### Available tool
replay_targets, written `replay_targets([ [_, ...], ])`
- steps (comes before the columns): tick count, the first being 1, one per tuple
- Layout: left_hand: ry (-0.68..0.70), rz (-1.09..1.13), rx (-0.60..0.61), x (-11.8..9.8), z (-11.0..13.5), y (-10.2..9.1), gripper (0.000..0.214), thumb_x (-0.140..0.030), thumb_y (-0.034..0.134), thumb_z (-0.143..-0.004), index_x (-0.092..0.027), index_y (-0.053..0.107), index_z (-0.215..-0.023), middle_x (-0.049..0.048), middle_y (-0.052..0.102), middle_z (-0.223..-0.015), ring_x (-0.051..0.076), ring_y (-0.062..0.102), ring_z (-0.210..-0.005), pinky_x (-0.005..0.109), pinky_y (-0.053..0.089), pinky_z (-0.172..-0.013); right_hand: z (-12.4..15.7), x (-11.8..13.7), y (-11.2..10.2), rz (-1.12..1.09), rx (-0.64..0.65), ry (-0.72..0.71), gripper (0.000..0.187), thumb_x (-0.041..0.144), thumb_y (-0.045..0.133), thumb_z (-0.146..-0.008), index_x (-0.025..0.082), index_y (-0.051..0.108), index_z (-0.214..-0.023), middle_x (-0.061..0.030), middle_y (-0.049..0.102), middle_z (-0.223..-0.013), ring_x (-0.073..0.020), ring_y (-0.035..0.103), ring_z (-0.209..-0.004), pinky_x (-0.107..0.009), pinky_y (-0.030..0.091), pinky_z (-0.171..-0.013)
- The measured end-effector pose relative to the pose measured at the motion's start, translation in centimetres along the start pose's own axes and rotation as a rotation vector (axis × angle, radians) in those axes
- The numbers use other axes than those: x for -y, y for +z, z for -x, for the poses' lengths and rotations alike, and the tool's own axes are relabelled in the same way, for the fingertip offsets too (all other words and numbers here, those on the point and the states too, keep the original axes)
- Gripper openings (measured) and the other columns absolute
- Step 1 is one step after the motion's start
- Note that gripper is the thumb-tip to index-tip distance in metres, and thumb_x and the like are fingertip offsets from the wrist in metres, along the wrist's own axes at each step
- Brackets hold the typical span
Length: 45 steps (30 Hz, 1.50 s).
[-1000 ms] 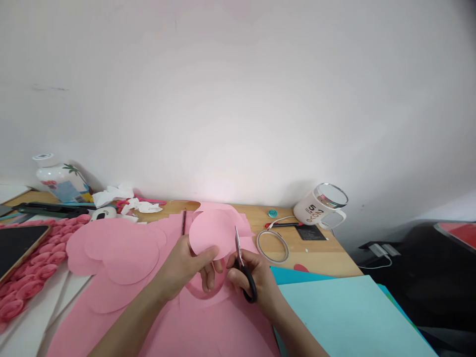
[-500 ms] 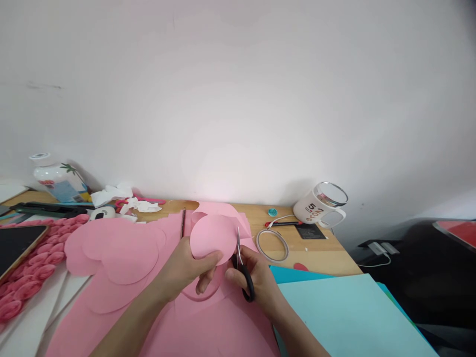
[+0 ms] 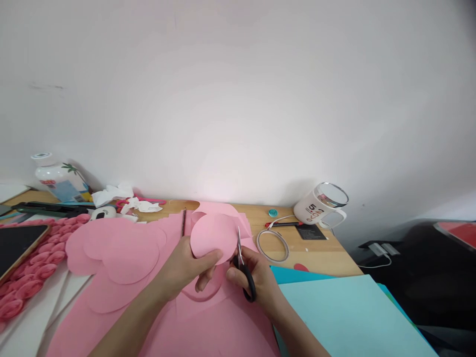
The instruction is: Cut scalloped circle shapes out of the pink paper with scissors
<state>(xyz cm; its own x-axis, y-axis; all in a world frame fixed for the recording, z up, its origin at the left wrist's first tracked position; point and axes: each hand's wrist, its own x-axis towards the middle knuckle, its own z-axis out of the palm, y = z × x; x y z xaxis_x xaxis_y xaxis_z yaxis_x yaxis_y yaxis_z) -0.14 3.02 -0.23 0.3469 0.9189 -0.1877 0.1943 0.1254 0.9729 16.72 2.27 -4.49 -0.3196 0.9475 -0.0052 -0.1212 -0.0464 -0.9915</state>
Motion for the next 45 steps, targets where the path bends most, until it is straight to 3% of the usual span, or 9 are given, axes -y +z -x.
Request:
replay_targets([
  [7,0.005,0.012,-0.012,-0.10,-0.20,0.04,0.039,-0.027,0.050,-0.075,-0.018,0.042,-0.038,-0.0037,0.043,-0.033,0.007,0.036,-0.035,0.024,0.039,-0.050,0.05,0.07,0.12,0.055,-0.010,0.008,0.028,0.038,0.066,-0.067,0.016,0.051,-0.073,0.0071,0.040,-0.051,-0.0068,0.029,-0.046,-0.021,0.022,-0.043],
  [19,0.016,-0.003,-0.047,0.20,-0.28,-0.13,0.037,-0.026,0.050,-0.074,-0.018,0.041,-0.039,-0.0037,0.042,-0.035,0.008,0.036,-0.038,0.024,0.035,-0.048,0.01,0.52,0.57,0.048,-0.071,0.096,0.013,0.025,0.059,-0.063,0.016,0.052,-0.069,0.0081,0.042,-0.043,-0.0060,0.033,-0.039,-0.019,0.025,-0.040],
  [27,0.019,-0.010,-0.059,-0.08,-0.22,-0.12,0.038,-0.023,0.049,-0.074,-0.018,0.041,-0.037,-0.0033,0.043,-0.035,0.008,0.038,-0.039,0.024,0.035,-0.048,0.10,0.29,0.49,0.040,-0.071,0.083,0.007,0.019,0.058,-0.063,0.016,0.052,-0.064,0.0085,0.043,-0.040,-0.0051,0.032,-0.037,-0.018,0.024,-0.038],
  [34,0.024,0.148,0.036,0.29,-0.38,-0.01,0.034,-0.032,0.048,-0.079,-0.014,0.055,-0.052,0.0005,0.055,-0.044,0.012,0.049,-0.038,0.027,0.040,-0.046,0.02,0.34,0.59,0.046,-0.056,0.070,0.015,0.027,0.062,-0.065,0.017,0.051,-0.062,0.0076,0.044,-0.040,-0.0061,0.035,-0.036,-0.019,0.026,-0.038],
  [40,0.018,0.017,-0.047,0.32,-0.14,-0.14,0.042,-0.034,0.051,-0.080,-0.017,0.047,-0.041,-0.0031,0.046,-0.033,0.009,0.041,-0.037,0.027,0.040,-0.057,0.02,0.31,0.66,0.051,-0.056,0.097,0.025,0.035,0.070,-0.062,0.016,0.054,-0.067,0.0077,0.044,-0.043,-0.0066,0.035,-0.038,-0.020,0.025,-0.039],
  [45,-0.003,0.001,-0.016,0.32,0.06,-0.09,0.025,-0.030,0.054,-0.078,-0.015,0.057,-0.058,-0.0071,0.043,-0.031,0.008,0.037,-0.035,0.027,0.036,-0.055,0.05,0.43,0.37,-0.013,-0.034,0.010,0.030,0.031,0.076,-0.058,0.016,0.051,-0.066,0.0070,0.042,-0.053,-0.0064,0.032,-0.047,-0.019,0.024,-0.044],
])
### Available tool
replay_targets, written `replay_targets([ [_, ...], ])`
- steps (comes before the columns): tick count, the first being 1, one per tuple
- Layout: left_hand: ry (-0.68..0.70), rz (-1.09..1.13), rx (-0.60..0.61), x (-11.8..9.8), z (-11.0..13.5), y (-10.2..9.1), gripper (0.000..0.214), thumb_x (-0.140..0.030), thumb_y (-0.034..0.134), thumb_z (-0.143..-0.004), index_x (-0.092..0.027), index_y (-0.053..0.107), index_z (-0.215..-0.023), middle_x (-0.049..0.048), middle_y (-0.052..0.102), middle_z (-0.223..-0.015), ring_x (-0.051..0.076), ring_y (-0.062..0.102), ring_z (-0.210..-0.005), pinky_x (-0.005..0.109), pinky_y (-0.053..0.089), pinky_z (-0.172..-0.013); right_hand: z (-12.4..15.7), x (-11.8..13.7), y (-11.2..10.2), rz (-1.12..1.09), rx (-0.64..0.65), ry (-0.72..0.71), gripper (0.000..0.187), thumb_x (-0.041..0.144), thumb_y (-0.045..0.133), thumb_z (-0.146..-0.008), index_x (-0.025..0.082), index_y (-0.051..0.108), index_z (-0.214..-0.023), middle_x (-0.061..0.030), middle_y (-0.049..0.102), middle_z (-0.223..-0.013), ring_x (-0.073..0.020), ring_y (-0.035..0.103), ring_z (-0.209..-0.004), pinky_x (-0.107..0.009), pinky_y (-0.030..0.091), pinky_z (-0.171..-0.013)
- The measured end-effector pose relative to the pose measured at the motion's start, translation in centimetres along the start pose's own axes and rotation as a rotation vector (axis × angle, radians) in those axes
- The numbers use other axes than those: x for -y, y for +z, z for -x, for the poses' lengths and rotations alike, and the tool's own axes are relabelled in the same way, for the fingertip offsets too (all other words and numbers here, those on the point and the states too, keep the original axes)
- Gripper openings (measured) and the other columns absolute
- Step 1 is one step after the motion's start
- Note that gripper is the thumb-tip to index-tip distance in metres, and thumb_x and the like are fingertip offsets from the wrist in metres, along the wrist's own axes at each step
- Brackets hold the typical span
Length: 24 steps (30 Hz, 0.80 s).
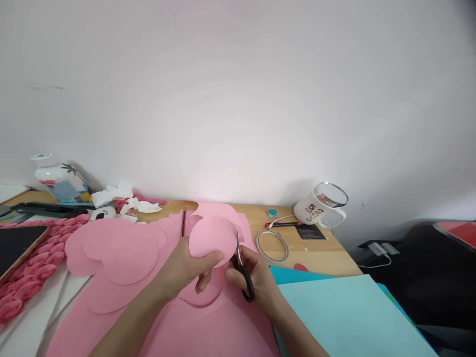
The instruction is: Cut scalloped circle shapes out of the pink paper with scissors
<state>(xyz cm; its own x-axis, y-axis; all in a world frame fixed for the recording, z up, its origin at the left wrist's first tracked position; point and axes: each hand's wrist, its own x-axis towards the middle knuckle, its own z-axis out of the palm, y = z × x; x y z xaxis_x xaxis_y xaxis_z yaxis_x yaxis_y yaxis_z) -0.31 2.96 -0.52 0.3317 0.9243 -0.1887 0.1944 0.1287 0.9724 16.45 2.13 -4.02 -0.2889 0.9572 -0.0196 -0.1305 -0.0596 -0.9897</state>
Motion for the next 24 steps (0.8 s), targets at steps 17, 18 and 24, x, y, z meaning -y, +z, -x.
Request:
replay_targets([
  [17,0.005,-0.054,-0.014,-0.22,-0.10,0.05,0.037,-0.030,0.051,-0.077,-0.018,0.044,-0.043,-0.0059,0.039,-0.032,0.008,0.034,-0.037,0.026,0.032,-0.050,-0.02,-0.22,-0.08,0.032,-0.001,0.007,0.031,0.038,0.072,-0.061,0.018,0.049,-0.067,0.0065,0.042,-0.052,-0.0075,0.031,-0.047,-0.021,0.022,-0.043],
  [18,0.005,-0.059,-0.019,-0.24,-0.11,0.04,0.037,-0.031,0.052,-0.077,-0.019,0.043,-0.043,-0.0063,0.038,-0.032,0.008,0.033,-0.037,0.026,0.031,-0.049,0.00,-0.28,-0.09,0.044,-0.004,0.014,0.029,0.037,0.071,-0.062,0.017,0.050,-0.068,0.0065,0.042,-0.051,-0.0074,0.031,-0.047,-0.021,0.022,-0.043],
  [24,0.002,-0.097,-0.035,-0.54,-0.21,0.09,0.042,-0.031,0.051,-0.076,-0.020,0.035,-0.039,-0.0061,0.034,-0.034,0.007,0.030,-0.038,0.026,0.028,-0.048,-0.04,-0.30,0.04,0.075,-0.041,0.039,0.017,0.027,0.064,-0.064,0.017,0.052,-0.070,0.0081,0.039,-0.047,-0.0064,0.029,-0.043,-0.021,0.022,-0.042],
])
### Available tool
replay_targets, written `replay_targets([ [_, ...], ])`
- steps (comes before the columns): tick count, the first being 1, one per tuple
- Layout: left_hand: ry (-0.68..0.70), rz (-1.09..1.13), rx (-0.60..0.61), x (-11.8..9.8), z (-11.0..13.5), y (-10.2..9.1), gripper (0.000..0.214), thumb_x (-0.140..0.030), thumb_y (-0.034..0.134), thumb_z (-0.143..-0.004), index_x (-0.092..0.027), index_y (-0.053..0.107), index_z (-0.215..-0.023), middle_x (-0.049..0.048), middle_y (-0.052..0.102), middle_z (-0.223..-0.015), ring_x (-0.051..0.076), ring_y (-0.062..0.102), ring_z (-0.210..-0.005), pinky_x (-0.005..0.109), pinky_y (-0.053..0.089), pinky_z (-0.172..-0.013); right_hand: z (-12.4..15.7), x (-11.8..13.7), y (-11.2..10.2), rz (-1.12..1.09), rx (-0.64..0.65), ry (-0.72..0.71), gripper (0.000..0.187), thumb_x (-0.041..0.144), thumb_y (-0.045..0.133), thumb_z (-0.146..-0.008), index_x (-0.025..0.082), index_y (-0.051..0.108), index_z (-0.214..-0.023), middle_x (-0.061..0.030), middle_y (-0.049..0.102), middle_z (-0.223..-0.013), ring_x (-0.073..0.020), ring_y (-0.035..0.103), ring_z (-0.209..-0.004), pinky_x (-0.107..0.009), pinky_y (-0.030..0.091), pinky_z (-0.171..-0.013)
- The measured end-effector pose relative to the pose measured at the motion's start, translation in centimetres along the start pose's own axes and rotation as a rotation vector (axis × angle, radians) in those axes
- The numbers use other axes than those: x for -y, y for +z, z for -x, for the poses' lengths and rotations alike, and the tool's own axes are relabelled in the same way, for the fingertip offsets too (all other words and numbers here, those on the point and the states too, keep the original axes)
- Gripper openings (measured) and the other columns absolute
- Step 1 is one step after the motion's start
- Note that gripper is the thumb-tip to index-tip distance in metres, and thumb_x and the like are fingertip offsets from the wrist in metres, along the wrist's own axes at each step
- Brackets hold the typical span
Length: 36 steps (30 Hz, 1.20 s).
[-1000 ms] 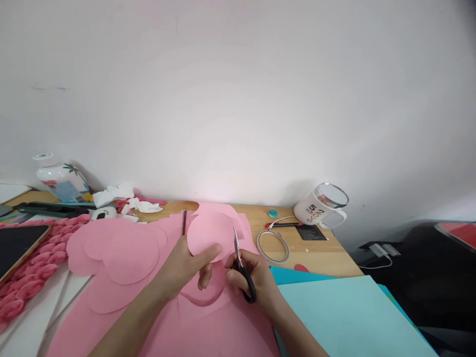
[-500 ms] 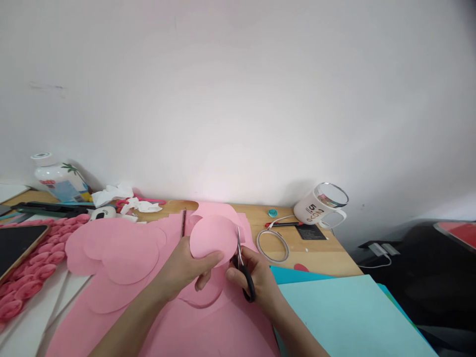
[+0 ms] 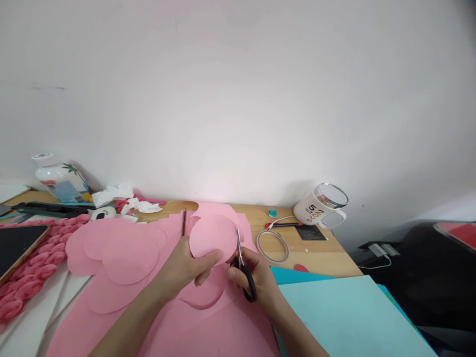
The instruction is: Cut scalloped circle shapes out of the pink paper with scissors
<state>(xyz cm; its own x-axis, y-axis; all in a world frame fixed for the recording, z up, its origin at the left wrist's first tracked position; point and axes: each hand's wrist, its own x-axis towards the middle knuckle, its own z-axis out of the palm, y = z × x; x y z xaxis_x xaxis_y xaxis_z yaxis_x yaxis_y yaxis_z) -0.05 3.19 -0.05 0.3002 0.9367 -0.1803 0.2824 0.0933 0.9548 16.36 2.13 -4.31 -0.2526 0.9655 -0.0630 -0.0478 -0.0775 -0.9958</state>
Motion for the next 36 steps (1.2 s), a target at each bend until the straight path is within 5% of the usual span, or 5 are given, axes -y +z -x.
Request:
replay_targets([
  [12,0.024,0.003,-0.003,0.33,-0.04,-0.18,0.039,-0.031,0.049,-0.076,-0.020,0.037,-0.040,-0.0041,0.038,-0.039,0.009,0.034,-0.042,0.025,0.031,-0.050,0.02,0.50,0.14,-0.008,-0.013,0.053,0.030,0.039,0.070,-0.058,0.017,0.052,-0.068,0.0080,0.041,-0.043,-0.0063,0.032,-0.040,-0.020,0.023,-0.040],
  [22,0.021,0.041,-0.015,0.19,-0.06,-0.10,0.038,-0.026,0.048,-0.075,-0.019,0.039,-0.039,-0.0028,0.043,-0.039,0.009,0.037,-0.042,0.024,0.033,-0.050,0.05,0.51,0.12,0.029,-0.008,0.032,0.019,0.031,0.063,-0.063,0.016,0.051,-0.065,0.0069,0.044,-0.043,-0.0066,0.035,-0.038,-0.020,0.026,-0.039],
  [31,-0.012,0.157,0.027,0.10,-0.16,-0.05,0.030,-0.031,0.048,-0.078,-0.014,0.060,-0.056,-0.0013,0.053,-0.037,0.012,0.046,-0.037,0.026,0.038,-0.047,0.12,0.17,0.07,0.014,0.006,0.032,0.022,0.035,0.064,-0.065,0.017,0.052,-0.064,0.0076,0.043,-0.040,-0.0064,0.035,-0.036,-0.020,0.026,-0.038],
  [36,0.022,0.127,-0.051,0.70,-0.46,-0.04,0.040,-0.036,0.050,-0.079,-0.018,0.047,-0.043,-0.0043,0.045,-0.034,0.009,0.039,-0.039,0.025,0.039,-0.056,-0.01,-0.12,0.14,0.027,0.000,0.058,0.024,0.035,0.067,-0.063,0.017,0.051,-0.063,0.0074,0.044,-0.041,-0.0064,0.035,-0.036,-0.019,0.025,-0.038],
])
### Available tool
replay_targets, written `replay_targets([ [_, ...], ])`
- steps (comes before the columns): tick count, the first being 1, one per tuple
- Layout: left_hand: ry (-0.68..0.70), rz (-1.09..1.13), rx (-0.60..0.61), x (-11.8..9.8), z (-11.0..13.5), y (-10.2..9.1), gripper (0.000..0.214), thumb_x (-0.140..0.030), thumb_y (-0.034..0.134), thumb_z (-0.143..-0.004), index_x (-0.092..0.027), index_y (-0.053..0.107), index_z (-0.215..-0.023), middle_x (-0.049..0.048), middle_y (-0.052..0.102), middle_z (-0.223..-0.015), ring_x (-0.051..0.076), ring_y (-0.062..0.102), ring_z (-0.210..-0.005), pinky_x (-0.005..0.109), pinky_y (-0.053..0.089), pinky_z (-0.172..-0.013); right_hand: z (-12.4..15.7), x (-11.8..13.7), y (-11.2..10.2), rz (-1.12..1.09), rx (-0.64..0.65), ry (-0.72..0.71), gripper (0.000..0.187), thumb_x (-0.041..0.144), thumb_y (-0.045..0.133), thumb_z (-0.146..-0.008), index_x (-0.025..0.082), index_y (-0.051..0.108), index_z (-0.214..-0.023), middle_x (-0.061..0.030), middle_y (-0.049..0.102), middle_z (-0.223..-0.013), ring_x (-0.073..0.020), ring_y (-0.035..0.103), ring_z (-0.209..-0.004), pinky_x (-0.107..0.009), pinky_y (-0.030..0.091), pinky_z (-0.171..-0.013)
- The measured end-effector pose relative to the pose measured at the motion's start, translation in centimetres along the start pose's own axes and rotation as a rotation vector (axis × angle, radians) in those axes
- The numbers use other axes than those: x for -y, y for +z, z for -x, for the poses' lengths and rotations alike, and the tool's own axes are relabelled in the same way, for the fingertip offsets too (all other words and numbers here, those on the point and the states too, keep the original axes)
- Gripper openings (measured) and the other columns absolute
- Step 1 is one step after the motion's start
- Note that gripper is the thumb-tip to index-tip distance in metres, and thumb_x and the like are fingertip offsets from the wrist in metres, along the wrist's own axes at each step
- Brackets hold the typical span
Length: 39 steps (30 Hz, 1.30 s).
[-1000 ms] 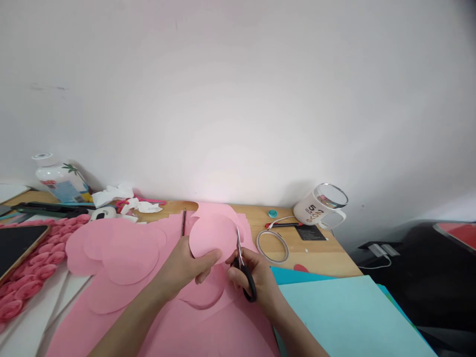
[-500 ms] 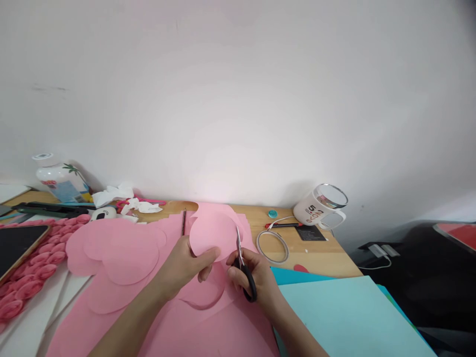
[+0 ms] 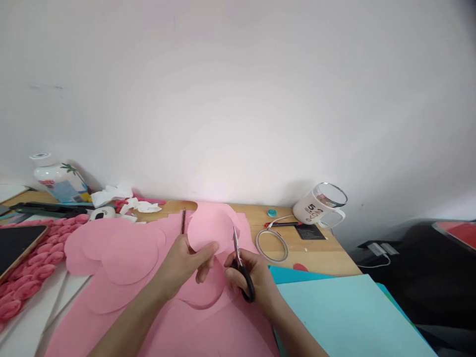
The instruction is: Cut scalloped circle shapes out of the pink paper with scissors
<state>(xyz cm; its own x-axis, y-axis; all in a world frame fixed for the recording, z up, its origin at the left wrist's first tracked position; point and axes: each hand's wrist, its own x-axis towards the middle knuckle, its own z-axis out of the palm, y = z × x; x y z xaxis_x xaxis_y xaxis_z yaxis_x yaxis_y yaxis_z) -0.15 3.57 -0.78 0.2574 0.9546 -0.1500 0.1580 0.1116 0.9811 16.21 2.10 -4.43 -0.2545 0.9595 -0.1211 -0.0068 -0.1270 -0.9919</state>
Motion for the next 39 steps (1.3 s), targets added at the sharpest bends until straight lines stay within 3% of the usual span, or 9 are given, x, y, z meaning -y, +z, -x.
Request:
replay_targets([
  [3,-0.002,-0.057,-0.006,0.20,0.04,-0.01,0.047,-0.034,0.051,-0.078,-0.019,0.037,-0.036,-0.0043,0.040,-0.033,0.008,0.036,-0.040,0.024,0.036,-0.052,0.05,0.08,-0.06,-0.038,-0.004,-0.006,0.024,0.033,0.069,-0.062,0.016,0.054,-0.070,0.0072,0.045,-0.046,-0.0066,0.035,-0.041,-0.019,0.025,-0.041],
  [14,-0.013,-0.067,0.060,-0.13,0.26,0.08,0.046,-0.031,0.051,-0.078,-0.019,0.036,-0.036,-0.0054,0.038,-0.031,0.007,0.033,-0.036,0.024,0.035,-0.051,-0.02,0.22,-0.27,-0.110,0.030,-0.130,0.027,0.030,0.073,-0.062,0.016,0.053,-0.073,0.0068,0.042,-0.054,-0.0068,0.031,-0.048,-0.019,0.023,-0.045],
  [25,-0.002,-0.066,0.043,0.10,0.14,-0.01,0.043,-0.031,0.051,-0.077,-0.019,0.038,-0.038,-0.0057,0.038,-0.032,0.007,0.032,-0.037,0.023,0.034,-0.049,-0.02,0.18,-0.20,-0.058,-0.008,-0.037,0.025,0.033,0.068,-0.063,0.016,0.053,-0.074,0.0074,0.042,-0.050,-0.0066,0.032,-0.045,-0.020,0.024,-0.044],
  [39,-0.006,-0.048,0.018,0.18,-0.03,-0.13,0.042,-0.032,0.051,-0.077,-0.019,0.035,-0.040,-0.0068,0.036,-0.034,0.007,0.029,-0.037,0.024,0.027,-0.046,0.10,0.39,-0.06,-0.030,-0.039,-0.019,0.019,0.028,0.066,-0.063,0.016,0.052,-0.066,0.0071,0.045,-0.043,-0.0059,0.036,-0.039,-0.018,0.027,-0.040],
])
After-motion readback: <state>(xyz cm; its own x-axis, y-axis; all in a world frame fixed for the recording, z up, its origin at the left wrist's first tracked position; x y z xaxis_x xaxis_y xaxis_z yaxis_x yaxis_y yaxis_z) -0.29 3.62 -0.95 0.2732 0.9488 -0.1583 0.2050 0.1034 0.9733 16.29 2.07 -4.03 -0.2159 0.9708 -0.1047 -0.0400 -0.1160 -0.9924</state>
